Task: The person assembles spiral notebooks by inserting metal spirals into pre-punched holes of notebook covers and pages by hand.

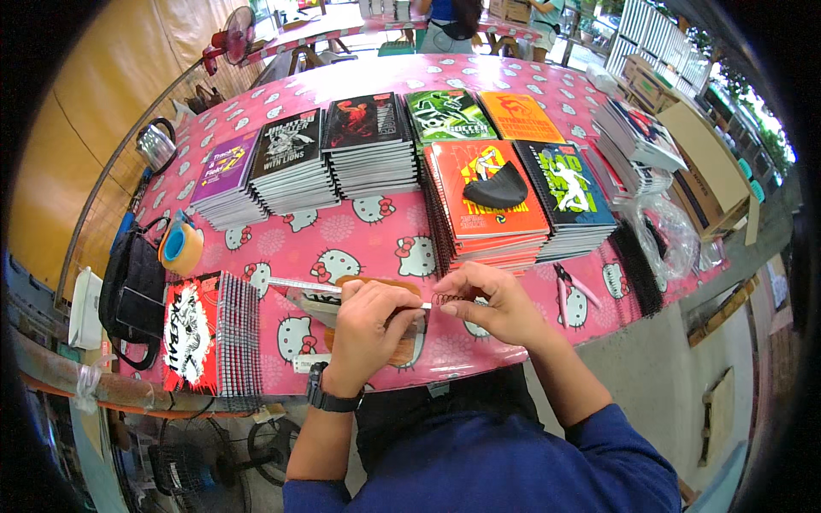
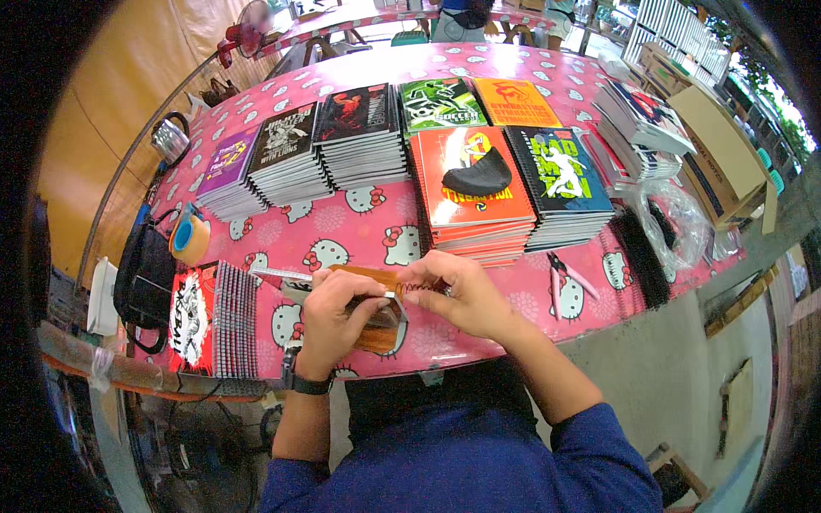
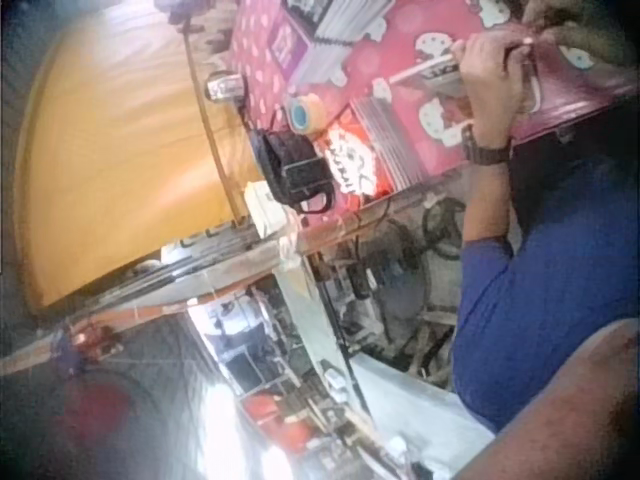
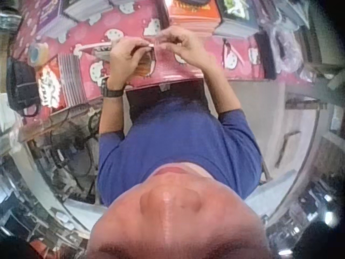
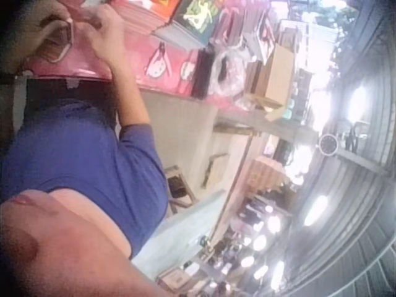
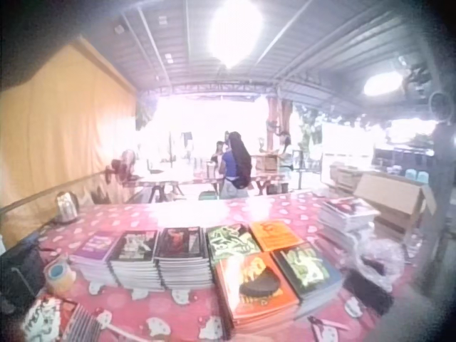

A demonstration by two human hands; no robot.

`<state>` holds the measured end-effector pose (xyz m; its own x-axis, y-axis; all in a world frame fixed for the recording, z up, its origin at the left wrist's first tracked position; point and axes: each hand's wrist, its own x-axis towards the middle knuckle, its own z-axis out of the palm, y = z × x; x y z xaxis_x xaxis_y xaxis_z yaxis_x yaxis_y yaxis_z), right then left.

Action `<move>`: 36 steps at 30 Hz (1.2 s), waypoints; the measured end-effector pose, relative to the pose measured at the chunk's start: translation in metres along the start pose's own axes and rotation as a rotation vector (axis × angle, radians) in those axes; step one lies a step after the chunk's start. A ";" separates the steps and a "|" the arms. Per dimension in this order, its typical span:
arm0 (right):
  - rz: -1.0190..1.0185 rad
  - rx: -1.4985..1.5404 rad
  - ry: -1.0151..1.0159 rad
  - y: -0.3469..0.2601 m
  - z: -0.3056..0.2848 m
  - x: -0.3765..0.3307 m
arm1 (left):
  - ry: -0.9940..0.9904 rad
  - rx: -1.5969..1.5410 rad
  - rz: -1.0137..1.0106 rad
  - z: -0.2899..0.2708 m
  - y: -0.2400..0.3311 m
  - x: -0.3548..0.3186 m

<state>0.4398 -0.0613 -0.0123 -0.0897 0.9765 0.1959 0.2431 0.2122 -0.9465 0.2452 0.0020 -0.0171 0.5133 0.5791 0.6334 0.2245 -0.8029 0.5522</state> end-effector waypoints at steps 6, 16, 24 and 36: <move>-0.154 -0.215 0.029 -0.005 -0.001 0.005 | 0.025 -0.031 0.049 0.002 -0.005 0.000; -0.254 -0.297 -0.061 -0.001 0.000 0.008 | 0.046 -0.012 0.014 0.004 -0.004 -0.004; -0.144 -0.316 -0.138 -0.006 0.002 0.004 | -0.103 0.242 0.071 0.007 0.004 -0.001; 0.242 -1.138 0.213 0.035 -0.125 0.079 | -0.130 0.190 0.095 0.003 0.001 0.001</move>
<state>0.5618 0.0275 0.0020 0.2135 0.9595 0.1840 0.9616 -0.1732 -0.2129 0.2482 0.0015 -0.0174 0.6386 0.4870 0.5959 0.3159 -0.8719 0.3741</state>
